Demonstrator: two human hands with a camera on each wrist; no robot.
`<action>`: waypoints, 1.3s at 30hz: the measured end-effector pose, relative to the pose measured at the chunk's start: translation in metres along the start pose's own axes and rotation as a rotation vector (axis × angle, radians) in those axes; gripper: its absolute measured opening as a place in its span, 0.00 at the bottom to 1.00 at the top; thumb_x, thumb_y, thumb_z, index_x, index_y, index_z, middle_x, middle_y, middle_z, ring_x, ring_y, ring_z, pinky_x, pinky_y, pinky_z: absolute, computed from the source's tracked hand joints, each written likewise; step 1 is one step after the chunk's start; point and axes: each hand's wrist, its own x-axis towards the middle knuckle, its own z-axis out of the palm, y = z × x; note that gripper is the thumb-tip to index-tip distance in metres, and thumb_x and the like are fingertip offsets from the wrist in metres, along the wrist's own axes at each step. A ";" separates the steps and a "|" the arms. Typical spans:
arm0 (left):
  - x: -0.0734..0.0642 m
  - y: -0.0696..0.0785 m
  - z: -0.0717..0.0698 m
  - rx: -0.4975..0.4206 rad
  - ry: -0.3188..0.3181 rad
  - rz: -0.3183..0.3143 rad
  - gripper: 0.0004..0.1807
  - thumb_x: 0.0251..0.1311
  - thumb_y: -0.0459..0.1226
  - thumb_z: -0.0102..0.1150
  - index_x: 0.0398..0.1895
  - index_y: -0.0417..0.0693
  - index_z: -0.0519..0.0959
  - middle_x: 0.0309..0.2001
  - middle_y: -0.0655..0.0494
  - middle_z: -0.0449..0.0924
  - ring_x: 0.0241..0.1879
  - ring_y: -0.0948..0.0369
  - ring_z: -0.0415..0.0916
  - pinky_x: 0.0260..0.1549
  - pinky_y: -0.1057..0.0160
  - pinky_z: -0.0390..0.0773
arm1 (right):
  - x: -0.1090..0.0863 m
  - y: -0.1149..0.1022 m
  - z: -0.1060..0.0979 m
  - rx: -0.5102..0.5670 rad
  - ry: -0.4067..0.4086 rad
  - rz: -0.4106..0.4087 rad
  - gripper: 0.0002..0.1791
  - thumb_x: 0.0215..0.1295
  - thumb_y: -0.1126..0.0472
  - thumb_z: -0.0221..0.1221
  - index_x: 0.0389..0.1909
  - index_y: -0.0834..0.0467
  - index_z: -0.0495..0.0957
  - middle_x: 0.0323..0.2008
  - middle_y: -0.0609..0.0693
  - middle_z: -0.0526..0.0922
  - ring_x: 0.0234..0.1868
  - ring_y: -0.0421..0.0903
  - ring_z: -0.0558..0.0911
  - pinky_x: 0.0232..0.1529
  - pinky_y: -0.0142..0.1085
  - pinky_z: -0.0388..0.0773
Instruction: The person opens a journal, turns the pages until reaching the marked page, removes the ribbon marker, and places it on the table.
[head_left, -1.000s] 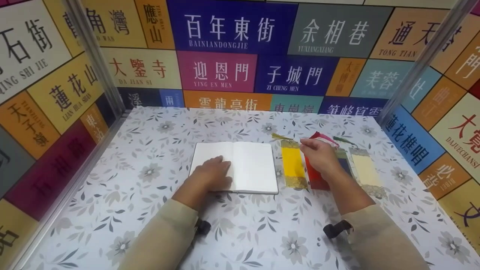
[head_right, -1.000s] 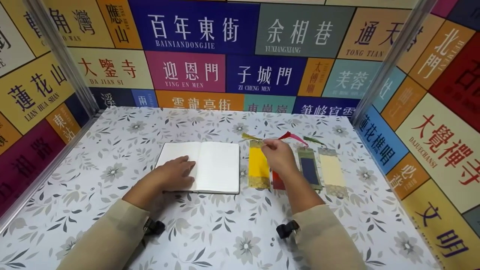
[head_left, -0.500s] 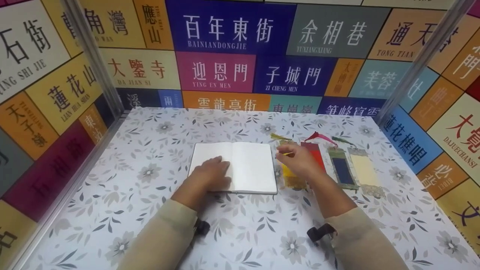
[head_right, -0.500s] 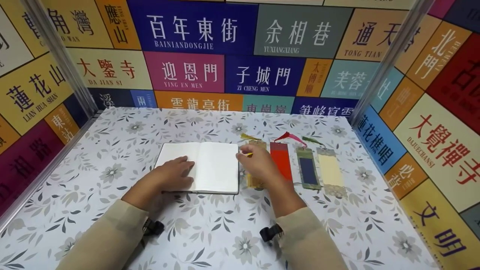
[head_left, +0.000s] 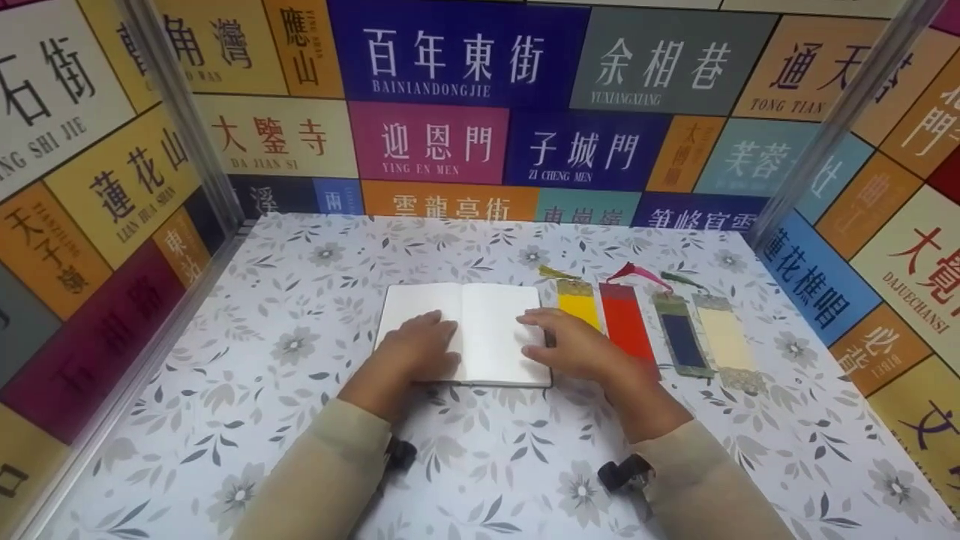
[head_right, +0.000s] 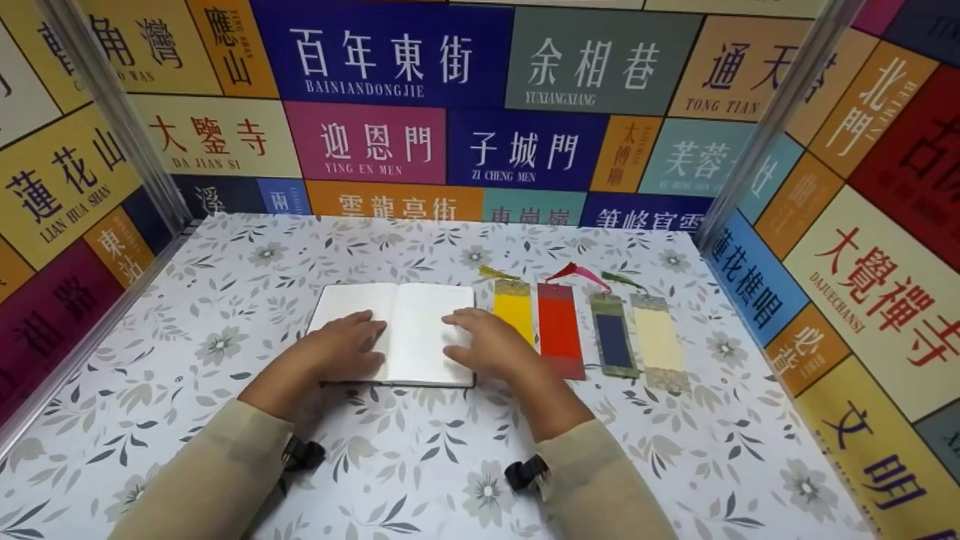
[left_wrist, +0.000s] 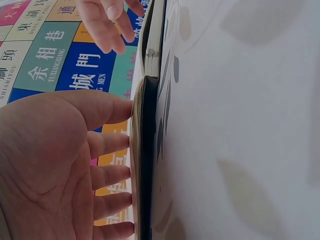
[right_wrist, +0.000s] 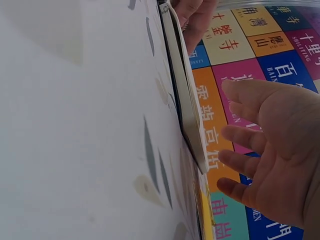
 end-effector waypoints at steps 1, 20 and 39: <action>0.000 0.000 0.000 -0.001 0.003 -0.002 0.38 0.74 0.53 0.56 0.85 0.58 0.63 0.88 0.49 0.53 0.87 0.45 0.51 0.84 0.36 0.56 | 0.000 0.001 0.001 0.003 -0.006 -0.007 0.32 0.69 0.43 0.70 0.73 0.27 0.74 0.80 0.38 0.69 0.85 0.50 0.63 0.84 0.58 0.63; -0.009 -0.040 -0.015 -0.120 0.034 -0.153 0.41 0.76 0.56 0.51 0.87 0.54 0.57 0.88 0.42 0.46 0.88 0.40 0.44 0.85 0.34 0.48 | -0.001 0.006 0.006 -0.012 -0.086 0.085 0.24 0.68 0.44 0.71 0.63 0.23 0.81 0.78 0.26 0.69 0.84 0.42 0.62 0.80 0.52 0.71; -0.005 -0.056 -0.035 -0.281 -0.027 -0.237 0.45 0.77 0.58 0.51 0.88 0.50 0.51 0.88 0.41 0.47 0.87 0.40 0.44 0.86 0.37 0.44 | -0.001 0.010 0.007 -0.047 -0.069 0.021 0.24 0.71 0.46 0.69 0.66 0.26 0.80 0.79 0.28 0.69 0.84 0.44 0.63 0.82 0.52 0.68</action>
